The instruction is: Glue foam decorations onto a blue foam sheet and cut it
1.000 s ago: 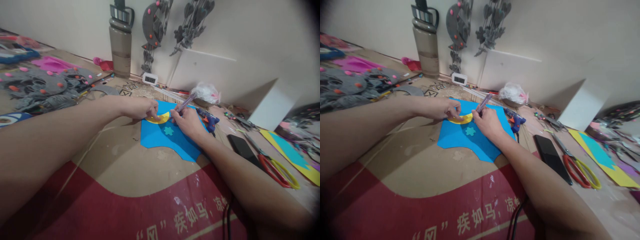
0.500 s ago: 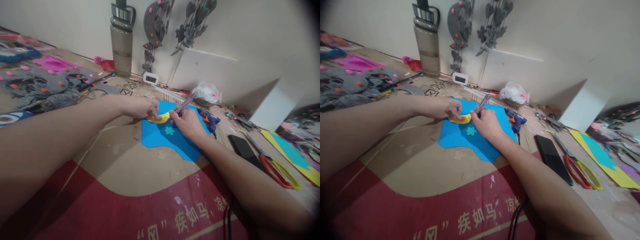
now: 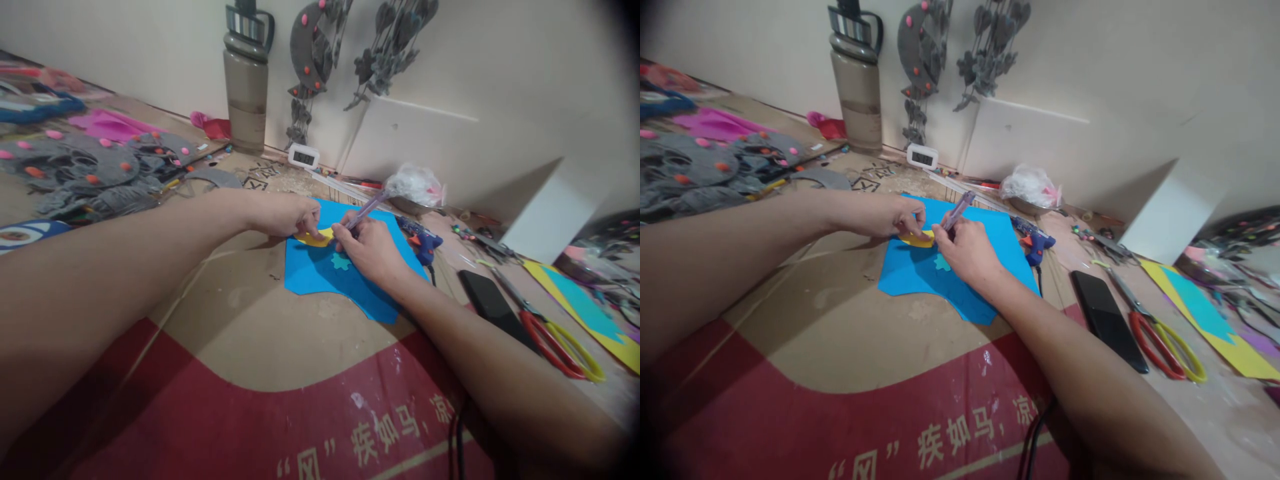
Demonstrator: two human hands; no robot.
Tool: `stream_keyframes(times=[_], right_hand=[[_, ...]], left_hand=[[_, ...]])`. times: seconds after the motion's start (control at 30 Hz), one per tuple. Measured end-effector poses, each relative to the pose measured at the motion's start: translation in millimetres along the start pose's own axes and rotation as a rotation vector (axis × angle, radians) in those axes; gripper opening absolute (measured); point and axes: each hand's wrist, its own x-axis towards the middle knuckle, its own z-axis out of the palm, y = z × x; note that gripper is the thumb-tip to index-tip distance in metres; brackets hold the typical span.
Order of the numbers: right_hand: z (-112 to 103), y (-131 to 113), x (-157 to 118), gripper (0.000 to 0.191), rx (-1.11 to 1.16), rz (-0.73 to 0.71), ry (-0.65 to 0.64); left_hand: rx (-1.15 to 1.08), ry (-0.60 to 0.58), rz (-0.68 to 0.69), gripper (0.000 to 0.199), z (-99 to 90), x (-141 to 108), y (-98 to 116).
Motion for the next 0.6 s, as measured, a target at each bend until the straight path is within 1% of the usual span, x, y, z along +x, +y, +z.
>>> stream_keyframes(times=[0.1,0.3,0.6], right_hand=[[1.3,-2.3,0.0,0.034,0.002,-0.002,-0.006],[4.3,-5.0,-0.6,0.029,0.027,0.002,-0.013],[10.3,-6.7,0.0,0.027,0.036,-0.040,-0.013]], left_hand=[[0.010,-0.012,-0.008,0.036,-0.8,-0.4,0.5],[0.041,-0.041,-0.006,0.038,-2.6,1.2,1.9],[0.002,-0.038,-0.038,0.029,-7.7,0.1,13.1]])
